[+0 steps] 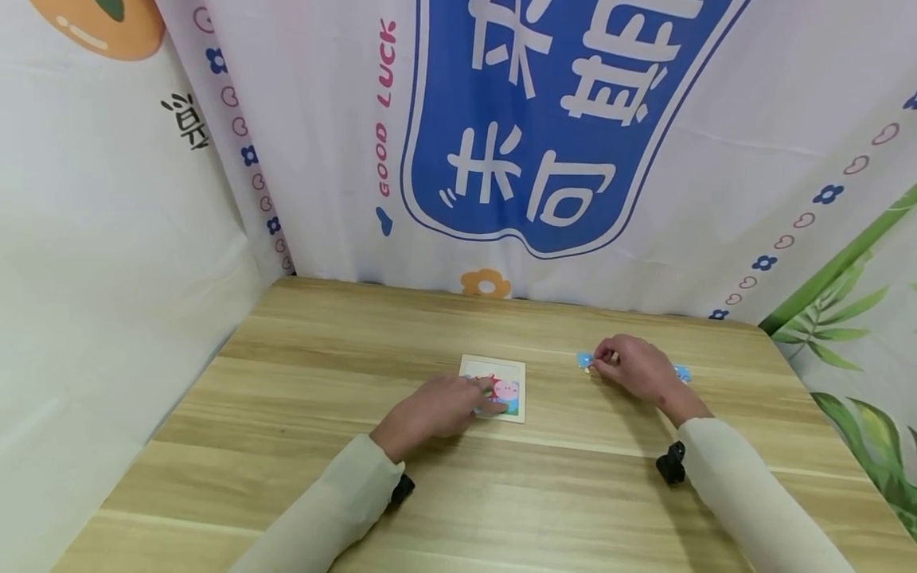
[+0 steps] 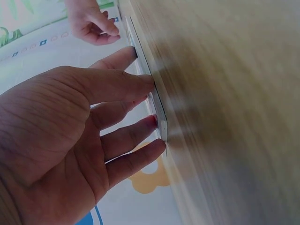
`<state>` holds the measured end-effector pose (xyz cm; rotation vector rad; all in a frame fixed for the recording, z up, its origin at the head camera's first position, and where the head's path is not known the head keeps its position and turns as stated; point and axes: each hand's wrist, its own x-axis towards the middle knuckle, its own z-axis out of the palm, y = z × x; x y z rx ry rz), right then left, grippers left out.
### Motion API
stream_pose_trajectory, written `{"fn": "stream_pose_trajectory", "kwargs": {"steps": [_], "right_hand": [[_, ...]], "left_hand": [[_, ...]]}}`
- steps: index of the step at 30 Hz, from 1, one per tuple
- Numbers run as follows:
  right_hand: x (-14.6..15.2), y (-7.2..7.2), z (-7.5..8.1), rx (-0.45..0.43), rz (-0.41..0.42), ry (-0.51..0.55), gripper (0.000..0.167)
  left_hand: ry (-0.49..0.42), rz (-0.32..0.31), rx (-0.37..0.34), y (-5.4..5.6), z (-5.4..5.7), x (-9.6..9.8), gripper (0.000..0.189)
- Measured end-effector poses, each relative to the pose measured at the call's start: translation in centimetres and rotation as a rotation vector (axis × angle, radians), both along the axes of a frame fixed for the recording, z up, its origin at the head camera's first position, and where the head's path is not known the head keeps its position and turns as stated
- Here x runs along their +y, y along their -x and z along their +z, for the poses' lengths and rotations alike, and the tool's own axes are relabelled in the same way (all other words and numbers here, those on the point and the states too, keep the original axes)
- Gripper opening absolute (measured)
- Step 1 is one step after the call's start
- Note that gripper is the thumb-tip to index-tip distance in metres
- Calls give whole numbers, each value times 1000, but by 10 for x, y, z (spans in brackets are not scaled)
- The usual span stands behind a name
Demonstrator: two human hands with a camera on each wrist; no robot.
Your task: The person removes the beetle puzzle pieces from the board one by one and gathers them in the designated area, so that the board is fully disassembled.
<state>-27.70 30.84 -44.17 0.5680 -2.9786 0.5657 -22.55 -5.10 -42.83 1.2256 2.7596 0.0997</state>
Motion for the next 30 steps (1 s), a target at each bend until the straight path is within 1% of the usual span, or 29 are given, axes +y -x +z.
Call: {"fn": "stream_pose_trajectory", "kwargs": {"steps": [6, 8, 15, 20, 24, 27, 30], "right_hand": [[-20, -8, 4, -6, 22, 75, 10], [-30, -12, 4, -21, 49, 93, 11], [-68, -26, 3, -146, 181, 174, 22], [-86, -30, 2, -163, 242, 167, 30], [-94, -31, 1, -143, 279, 138, 31], [-99, -31, 0, -134, 287, 104, 33], [-103, -32, -1, -145, 277, 69, 37]], "left_hand": [[0, 5, -5, 0, -1, 0, 45], [1, 8, -7, 0, 0, -1, 46], [0, -1, -7, 1, 1, -1, 44], [2, -1, -9, 2, 0, -1, 45], [2, 11, -18, 2, 1, -1, 44], [0, 15, -17, 2, 2, -1, 44], [2, 11, -14, 1, 2, 0, 44]]}}
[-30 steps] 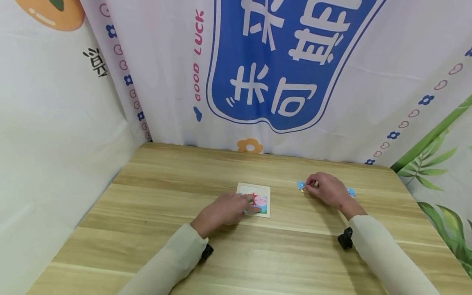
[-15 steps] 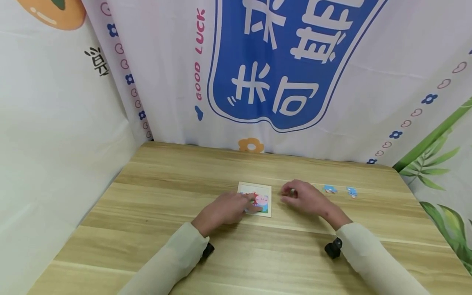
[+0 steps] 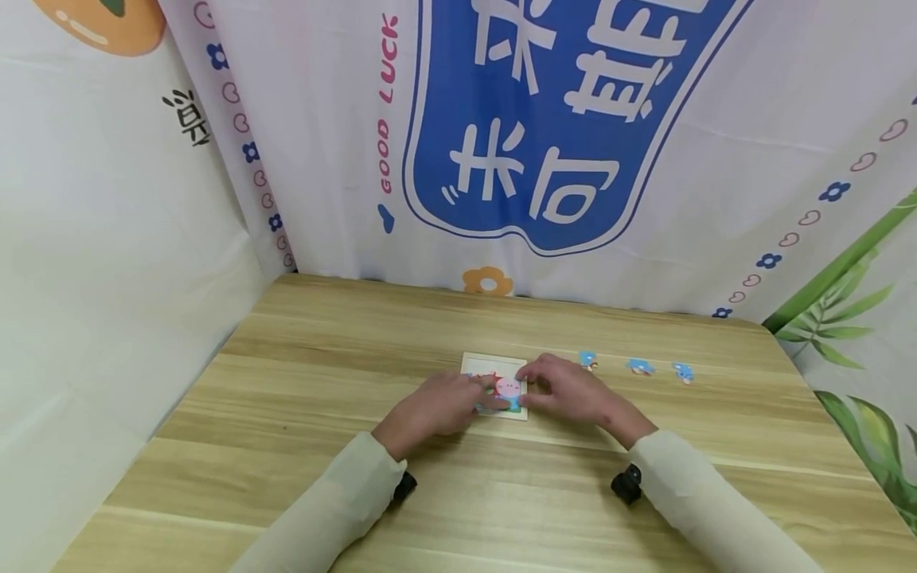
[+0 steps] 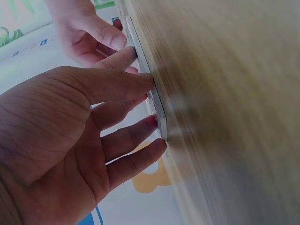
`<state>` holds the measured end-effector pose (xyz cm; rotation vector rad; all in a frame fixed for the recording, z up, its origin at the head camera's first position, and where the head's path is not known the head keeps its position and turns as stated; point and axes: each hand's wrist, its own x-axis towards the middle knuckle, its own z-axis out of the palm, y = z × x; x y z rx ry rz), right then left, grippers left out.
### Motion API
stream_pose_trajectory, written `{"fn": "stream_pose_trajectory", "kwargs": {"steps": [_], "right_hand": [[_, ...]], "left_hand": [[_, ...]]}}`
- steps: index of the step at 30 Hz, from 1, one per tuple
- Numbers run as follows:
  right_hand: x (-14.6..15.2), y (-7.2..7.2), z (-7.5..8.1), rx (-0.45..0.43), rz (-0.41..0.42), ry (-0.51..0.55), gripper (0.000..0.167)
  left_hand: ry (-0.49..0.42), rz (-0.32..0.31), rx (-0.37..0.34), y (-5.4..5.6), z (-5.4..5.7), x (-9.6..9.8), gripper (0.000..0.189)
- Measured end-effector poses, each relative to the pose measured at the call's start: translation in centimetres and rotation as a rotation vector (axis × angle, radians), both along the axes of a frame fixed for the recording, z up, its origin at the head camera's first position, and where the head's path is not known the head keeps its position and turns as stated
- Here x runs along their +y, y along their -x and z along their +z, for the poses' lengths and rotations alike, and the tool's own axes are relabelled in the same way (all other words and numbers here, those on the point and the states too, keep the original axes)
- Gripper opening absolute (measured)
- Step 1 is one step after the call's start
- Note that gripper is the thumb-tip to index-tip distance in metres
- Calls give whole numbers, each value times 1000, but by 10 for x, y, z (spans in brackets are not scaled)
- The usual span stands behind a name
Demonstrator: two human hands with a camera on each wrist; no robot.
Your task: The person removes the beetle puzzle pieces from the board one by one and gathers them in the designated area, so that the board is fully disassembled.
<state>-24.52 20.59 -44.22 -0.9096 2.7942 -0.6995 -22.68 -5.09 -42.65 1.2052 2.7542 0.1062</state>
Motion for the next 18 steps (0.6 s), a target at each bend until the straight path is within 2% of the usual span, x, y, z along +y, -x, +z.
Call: {"fn": "stream_pose_trajectory", "kwargs": {"steps": [4, 10, 18], "right_hand": [[-4, -1, -1, -5, -15, -22, 39], [-7, -2, -3, -25, -7, 29, 37], [-8, -3, -1, -4, -20, 41, 35]], "left_hand": [[10, -4, 7, -1, 1, -1, 45], [29, 6, -1, -2, 1, 0, 46], [-3, 3, -6, 0, 1, 1, 46]]}}
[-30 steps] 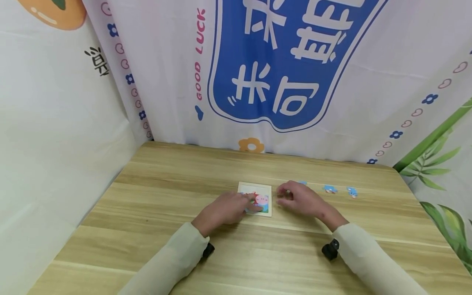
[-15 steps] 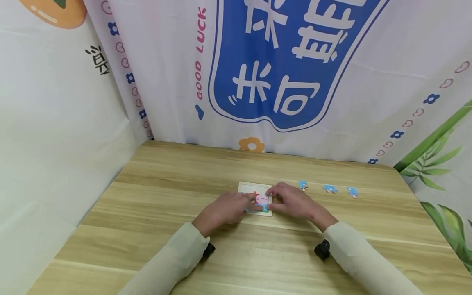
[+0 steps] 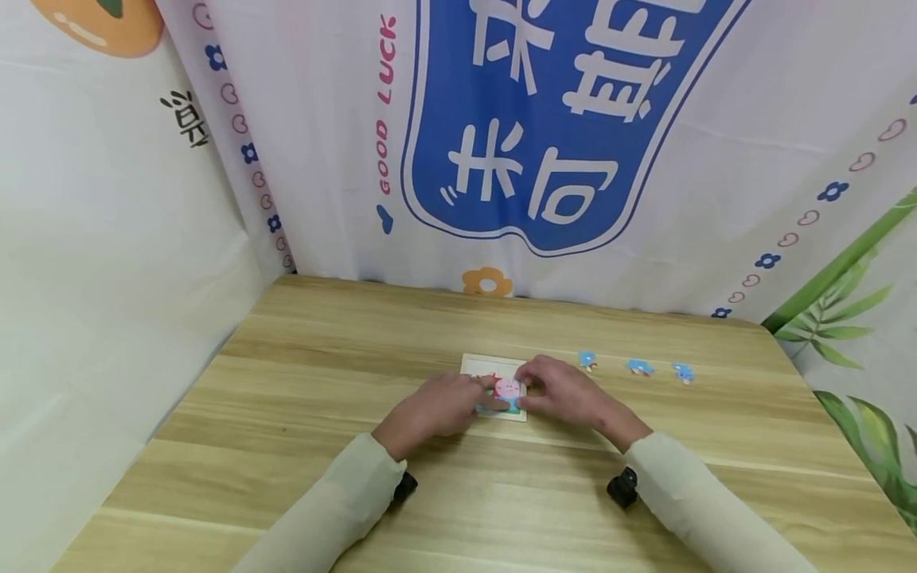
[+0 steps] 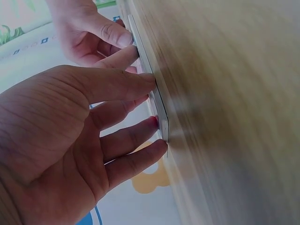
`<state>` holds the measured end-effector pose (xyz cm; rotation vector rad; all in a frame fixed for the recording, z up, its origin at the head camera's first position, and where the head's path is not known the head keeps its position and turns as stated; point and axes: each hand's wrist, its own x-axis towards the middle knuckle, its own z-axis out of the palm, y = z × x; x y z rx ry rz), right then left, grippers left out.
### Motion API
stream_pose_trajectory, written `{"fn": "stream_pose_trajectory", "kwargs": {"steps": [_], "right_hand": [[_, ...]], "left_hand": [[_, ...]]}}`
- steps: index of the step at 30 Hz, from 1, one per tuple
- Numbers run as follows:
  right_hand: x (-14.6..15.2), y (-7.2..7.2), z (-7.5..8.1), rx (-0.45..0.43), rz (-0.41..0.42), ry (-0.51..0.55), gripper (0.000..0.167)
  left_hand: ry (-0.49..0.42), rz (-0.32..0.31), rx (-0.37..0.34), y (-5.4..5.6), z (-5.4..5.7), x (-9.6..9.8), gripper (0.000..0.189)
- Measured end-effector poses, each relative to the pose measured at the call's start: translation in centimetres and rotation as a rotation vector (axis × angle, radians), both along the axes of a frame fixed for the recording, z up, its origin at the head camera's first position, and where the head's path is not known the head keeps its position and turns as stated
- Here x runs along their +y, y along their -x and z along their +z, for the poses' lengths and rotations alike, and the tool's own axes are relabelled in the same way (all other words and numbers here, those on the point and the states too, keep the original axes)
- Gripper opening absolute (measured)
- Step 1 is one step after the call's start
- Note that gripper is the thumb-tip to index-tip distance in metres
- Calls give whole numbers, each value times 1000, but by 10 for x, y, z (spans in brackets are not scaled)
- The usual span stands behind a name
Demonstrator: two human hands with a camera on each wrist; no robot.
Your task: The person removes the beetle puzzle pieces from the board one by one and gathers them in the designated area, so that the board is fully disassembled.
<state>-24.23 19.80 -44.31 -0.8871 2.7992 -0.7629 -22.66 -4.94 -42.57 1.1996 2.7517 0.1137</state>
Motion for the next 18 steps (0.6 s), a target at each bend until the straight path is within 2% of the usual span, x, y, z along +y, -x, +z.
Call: {"fn": "stream_pose_trajectory", "kwargs": {"steps": [10, 16, 18], "right_hand": [[-5, 0, 3, -10, -36, 4, 32], [-7, 4, 5, -43, -90, 87, 6], [-7, 6, 6, -44, -96, 118, 4]], "left_hand": [[1, 2, -2, 1, -1, 1, 47], [-3, -7, 4, 2, -1, 2, 47], [0, -7, 10, 2, -1, 3, 46]]}}
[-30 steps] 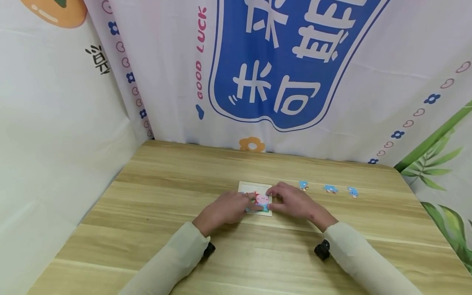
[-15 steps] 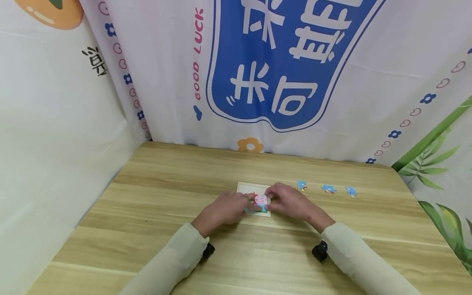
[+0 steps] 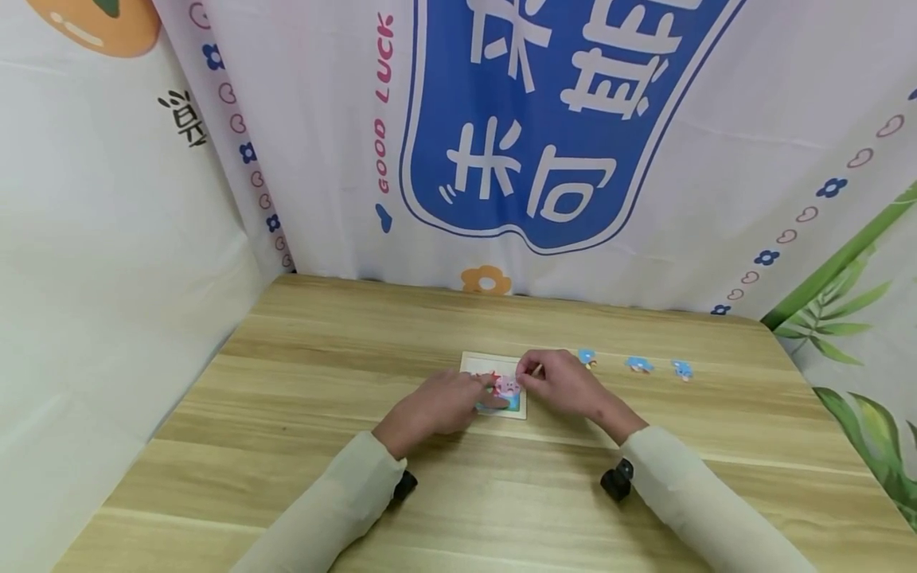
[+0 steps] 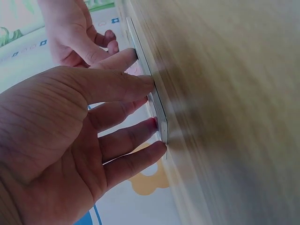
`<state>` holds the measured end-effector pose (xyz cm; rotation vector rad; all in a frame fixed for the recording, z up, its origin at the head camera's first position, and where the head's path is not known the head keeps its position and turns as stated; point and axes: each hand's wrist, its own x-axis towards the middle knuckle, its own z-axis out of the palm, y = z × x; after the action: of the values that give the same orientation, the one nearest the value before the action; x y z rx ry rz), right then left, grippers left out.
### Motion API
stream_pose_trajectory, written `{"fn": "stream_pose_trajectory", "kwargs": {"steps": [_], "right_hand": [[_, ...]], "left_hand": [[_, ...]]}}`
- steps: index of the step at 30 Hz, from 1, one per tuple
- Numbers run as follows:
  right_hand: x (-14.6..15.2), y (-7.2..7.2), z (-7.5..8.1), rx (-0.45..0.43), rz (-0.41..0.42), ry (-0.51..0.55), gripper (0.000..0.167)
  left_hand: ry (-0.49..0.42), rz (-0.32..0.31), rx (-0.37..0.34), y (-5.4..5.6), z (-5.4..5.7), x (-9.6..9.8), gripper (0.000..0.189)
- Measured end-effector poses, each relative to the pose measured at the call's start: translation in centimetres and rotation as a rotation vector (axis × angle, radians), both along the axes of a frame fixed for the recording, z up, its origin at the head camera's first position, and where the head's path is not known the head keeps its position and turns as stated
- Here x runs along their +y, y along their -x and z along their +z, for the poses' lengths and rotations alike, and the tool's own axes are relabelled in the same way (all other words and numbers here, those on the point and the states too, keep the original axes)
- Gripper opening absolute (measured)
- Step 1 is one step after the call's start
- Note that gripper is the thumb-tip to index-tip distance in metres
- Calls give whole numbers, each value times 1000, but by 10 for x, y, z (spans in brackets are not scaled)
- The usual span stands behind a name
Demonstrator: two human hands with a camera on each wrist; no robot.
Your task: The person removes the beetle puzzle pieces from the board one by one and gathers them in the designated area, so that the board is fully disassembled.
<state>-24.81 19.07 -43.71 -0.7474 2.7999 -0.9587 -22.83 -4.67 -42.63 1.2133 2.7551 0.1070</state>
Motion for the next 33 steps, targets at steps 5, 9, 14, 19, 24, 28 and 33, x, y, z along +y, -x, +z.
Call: {"fn": "stream_pose_trajectory", "kwargs": {"steps": [5, 9, 14, 19, 24, 28, 33], "right_hand": [[0, 0, 2, 14, 9, 13, 8], [-2, 0, 1, 25, 1, 0, 8], [-3, -1, -2, 36, -21, -7, 7], [-3, -1, -2, 32, -55, 10, 8], [1, -1, 3, 35, -68, 51, 8], [9, -2, 6, 41, -57, 45, 7], [26, -4, 6, 32, -61, 14, 6]], "left_hand": [[22, -7, 17, 0, 0, 0, 45], [23, 8, -14, -1, 2, 1, 48], [55, 41, -54, -2, 4, 4, 54], [70, 49, -58, -2, 6, 6, 55], [34, 48, -68, -2, 7, 6, 54], [25, 40, -54, -2, 5, 6, 54], [26, 23, -19, -3, 2, 4, 52]]}}
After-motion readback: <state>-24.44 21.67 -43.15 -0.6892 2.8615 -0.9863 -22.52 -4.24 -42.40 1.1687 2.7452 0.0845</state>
